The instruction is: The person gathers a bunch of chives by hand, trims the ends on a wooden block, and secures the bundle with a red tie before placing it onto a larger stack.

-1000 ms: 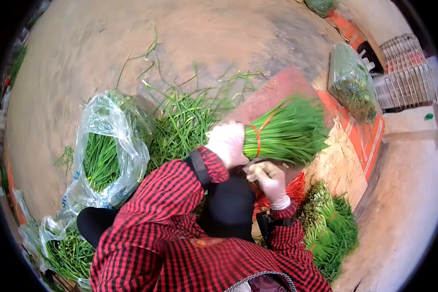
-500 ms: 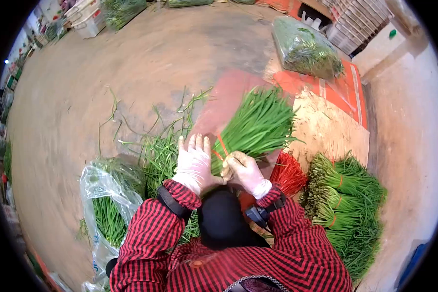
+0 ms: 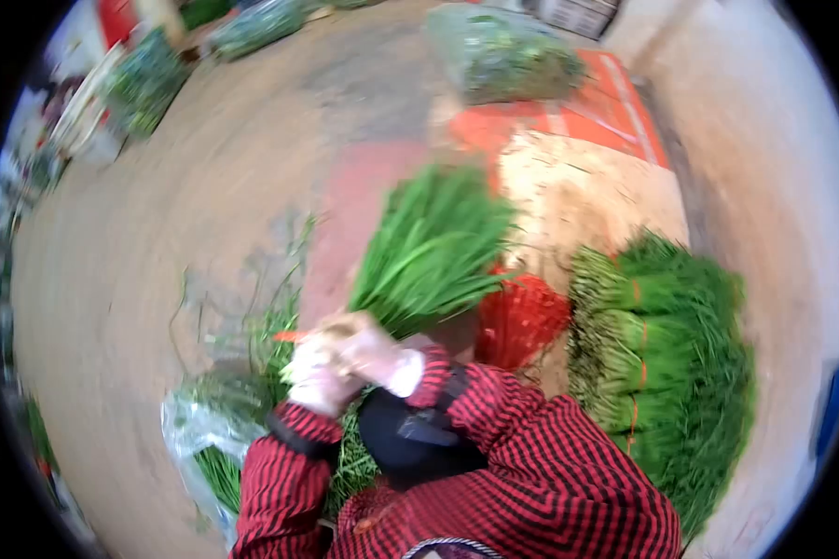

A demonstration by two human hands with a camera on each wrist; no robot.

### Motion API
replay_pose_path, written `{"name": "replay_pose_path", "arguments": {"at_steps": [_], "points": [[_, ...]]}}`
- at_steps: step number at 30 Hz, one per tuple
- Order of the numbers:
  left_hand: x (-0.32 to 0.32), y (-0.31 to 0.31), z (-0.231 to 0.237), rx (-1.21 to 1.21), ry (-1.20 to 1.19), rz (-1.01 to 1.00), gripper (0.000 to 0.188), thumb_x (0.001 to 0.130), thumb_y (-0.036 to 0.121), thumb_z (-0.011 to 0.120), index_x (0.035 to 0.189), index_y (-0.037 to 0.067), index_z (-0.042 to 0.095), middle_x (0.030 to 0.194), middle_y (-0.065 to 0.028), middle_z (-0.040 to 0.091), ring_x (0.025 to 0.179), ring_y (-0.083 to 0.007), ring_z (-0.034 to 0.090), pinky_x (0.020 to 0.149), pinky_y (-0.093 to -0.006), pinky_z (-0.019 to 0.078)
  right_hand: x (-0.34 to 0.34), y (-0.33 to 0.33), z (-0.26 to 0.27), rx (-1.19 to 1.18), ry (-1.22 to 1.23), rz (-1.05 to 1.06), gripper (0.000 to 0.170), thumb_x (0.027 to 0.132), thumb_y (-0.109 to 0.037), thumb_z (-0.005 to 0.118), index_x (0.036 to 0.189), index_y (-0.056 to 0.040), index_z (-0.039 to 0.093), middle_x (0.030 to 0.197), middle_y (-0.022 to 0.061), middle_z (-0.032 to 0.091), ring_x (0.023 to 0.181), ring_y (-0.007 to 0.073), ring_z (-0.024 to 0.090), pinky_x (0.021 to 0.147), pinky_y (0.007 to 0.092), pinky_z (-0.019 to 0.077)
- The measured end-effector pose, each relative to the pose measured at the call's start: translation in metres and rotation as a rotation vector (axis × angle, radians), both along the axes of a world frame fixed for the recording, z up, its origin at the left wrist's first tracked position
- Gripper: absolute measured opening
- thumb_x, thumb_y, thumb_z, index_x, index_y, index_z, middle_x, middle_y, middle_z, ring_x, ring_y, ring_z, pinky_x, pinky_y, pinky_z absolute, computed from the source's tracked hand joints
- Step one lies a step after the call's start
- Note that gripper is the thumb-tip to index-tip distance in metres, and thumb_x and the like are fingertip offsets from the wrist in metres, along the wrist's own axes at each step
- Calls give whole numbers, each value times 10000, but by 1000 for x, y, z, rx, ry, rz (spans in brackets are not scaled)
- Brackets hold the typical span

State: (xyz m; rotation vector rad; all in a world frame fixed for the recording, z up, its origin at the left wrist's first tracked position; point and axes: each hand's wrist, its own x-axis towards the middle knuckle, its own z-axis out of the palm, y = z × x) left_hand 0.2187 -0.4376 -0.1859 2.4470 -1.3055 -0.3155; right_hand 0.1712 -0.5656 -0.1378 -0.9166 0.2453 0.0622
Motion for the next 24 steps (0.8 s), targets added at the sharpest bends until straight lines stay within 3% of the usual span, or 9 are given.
{"name": "replay_pose_path", "arguments": {"at_steps": [3,4,5,7,10,11,17,19,24], "points": [[1,10,57,-18,-19,-57,530,760,258,726,1219,50,561,1077,-150,635,950,-278,640,852,-413,521,-6,-4,58,-681,-468,-22,213,852,-138,627,1028,-44,702,878,170,717,808,271,709,733,383,540],[-3,14,78,-11,-46,-87,508,758,239,726,1204,54,570,1071,-141,635,952,-269,636,866,-409,515,-16,-8,82,-833,-521,-120,358,815,-242,661,1144,-102,678,850,182,693,810,337,696,754,425,535],[-10,18,104,7,-94,-134,487,756,221,726,1190,58,578,1065,-133,635,954,-260,631,879,-405,508,-32,-21,114,-961,-476,9,556,786,-326,677,1276,-73,601,901,198,684,898,382,675,819,456,524],[-26,26,154,75,-234,-240,445,752,184,725,1161,66,595,1054,-115,635,959,-242,622,907,-396,495,-43,-12,111,-1341,-689,-226,866,719,-449,723,1404,10,462,1067,241,652,1078,397,618,964,493,458],[-58,30,225,294,-541,-432,622,649,157,700,1236,16,551,1129,-143,613,1115,-303,580,1035,-545,403,-98,-23,127,-1568,-629,142,1313,560,-638,801,1495,101,251,1369,261,512,1296,380,485,1134,560,281],[-69,34,236,253,-593,-442,617,649,127,684,1246,40,558,1147,-123,603,1124,-288,570,1066,-567,385,-113,-20,127,-1556,-507,367,1342,573,-608,831,1517,94,186,1446,273,448,1327,385,473,1131,517,324],[-104,53,260,148,-808,-614,542,689,92,686,1220,72,577,1176,-91,598,1157,-284,550,1143,-626,291,-194,-21,114,-1274,-179,434,1306,611,-507,841,1555,27,113,1424,282,472,1116,417,621,923,451,515],[-119,48,261,145,-750,-558,484,744,97,686,1218,90,589,1208,-76,592,1186,-265,543,1155,-603,294,-215,-14,92,-1188,-253,231,1135,673,-463,808,1538,-8,232,1273,260,590,1083,375,646,920,439,517],[-134,17,280,62,-773,-354,857,661,107,754,1450,73,424,1504,-163,413,1418,-363,354,1208,-567,202,-246,-42,80,-905,-155,-84,771,749,-440,785,1345,-31,517,1100,236,678,1054,372,658,924,429,509]]}}
